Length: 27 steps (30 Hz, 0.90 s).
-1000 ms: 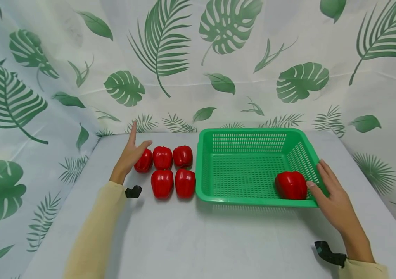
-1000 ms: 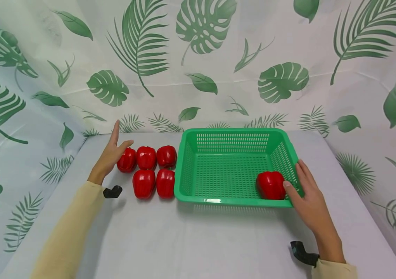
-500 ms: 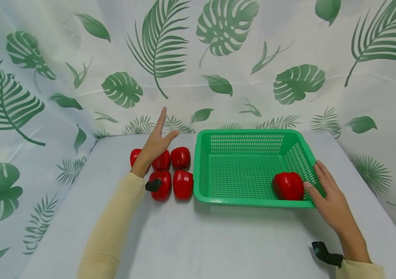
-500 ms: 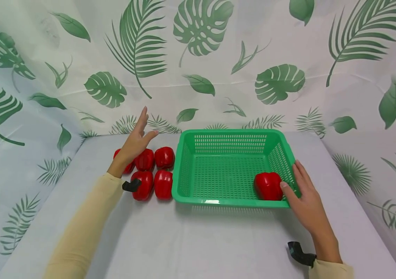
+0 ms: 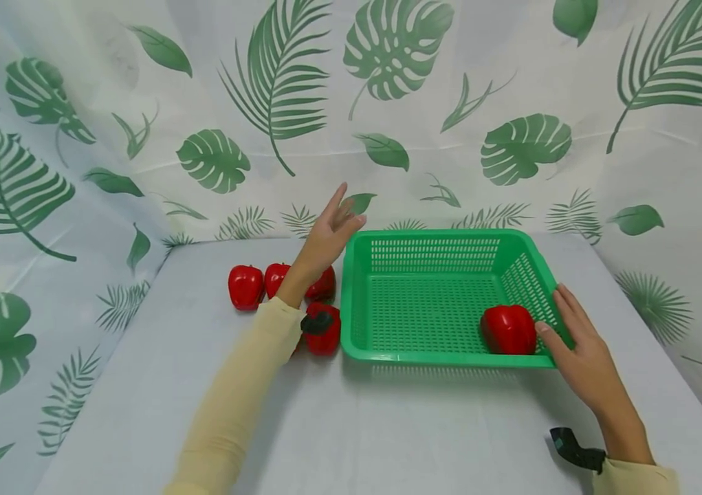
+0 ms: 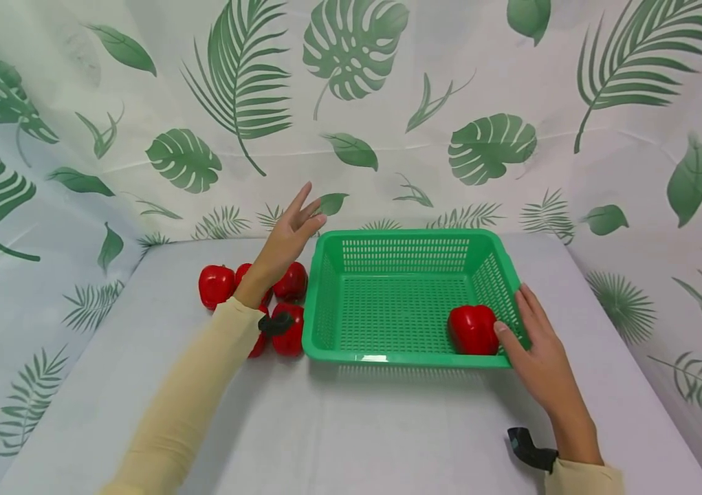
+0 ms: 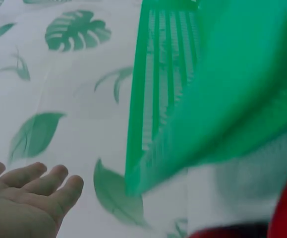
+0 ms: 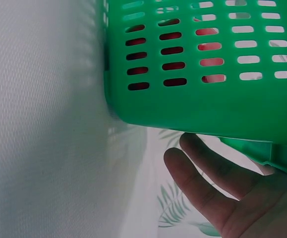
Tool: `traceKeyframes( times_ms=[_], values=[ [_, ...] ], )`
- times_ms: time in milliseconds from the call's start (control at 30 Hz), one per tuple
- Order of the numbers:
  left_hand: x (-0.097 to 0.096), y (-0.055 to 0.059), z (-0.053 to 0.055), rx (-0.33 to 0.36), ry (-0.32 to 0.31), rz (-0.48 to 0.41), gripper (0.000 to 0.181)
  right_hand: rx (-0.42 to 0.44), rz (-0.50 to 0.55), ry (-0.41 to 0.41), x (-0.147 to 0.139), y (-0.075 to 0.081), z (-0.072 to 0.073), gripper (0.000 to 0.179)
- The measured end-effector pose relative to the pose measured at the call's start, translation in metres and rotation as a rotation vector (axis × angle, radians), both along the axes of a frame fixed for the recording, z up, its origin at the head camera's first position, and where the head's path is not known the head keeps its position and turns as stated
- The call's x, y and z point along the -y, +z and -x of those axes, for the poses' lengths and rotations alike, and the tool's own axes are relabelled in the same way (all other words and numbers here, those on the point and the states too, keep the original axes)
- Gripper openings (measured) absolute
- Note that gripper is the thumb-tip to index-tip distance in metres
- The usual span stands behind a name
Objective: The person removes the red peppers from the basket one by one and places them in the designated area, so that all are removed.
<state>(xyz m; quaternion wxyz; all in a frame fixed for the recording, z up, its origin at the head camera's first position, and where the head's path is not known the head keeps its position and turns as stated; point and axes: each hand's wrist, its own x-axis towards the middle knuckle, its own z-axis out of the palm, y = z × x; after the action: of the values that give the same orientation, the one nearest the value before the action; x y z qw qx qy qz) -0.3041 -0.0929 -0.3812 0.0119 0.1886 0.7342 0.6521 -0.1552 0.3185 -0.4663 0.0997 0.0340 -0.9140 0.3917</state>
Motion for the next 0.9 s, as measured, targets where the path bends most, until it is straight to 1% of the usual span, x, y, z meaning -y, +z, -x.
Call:
traceKeyframes(
  times_ms=[233,333,400,533,633,733,900],
  values=[
    [-0.036,-0.001,0.0,-0.004,-0.112,-0.012,0.067,-0.004,0.002,-0.003,-0.001,0.0,-0.001,0.073],
    [-0.05,-0.002,0.001,-0.003,-0.15,0.004,0.063,-0.011,0.008,0.0,-0.001,0.0,-0.001,0.072],
    [-0.059,-0.004,0.001,-0.006,-0.178,0.033,0.06,-0.028,0.014,0.008,-0.002,-0.001,-0.001,0.069],
    [-0.077,-0.008,0.002,-0.001,-0.265,0.09,0.061,-0.075,0.026,0.027,-0.003,-0.002,-0.001,0.063],
    [-0.091,-0.01,0.001,0.026,-0.316,0.118,0.066,-0.091,0.043,0.039,-0.004,-0.003,-0.002,0.062],
    [-0.105,-0.012,0.001,0.055,-0.344,0.152,0.072,-0.087,0.054,0.044,-0.004,-0.003,-0.001,0.062],
    [-0.13,-0.015,-0.002,0.076,-0.369,0.29,0.082,-0.08,0.055,0.037,-0.004,-0.002,-0.001,0.062]
  ],
)
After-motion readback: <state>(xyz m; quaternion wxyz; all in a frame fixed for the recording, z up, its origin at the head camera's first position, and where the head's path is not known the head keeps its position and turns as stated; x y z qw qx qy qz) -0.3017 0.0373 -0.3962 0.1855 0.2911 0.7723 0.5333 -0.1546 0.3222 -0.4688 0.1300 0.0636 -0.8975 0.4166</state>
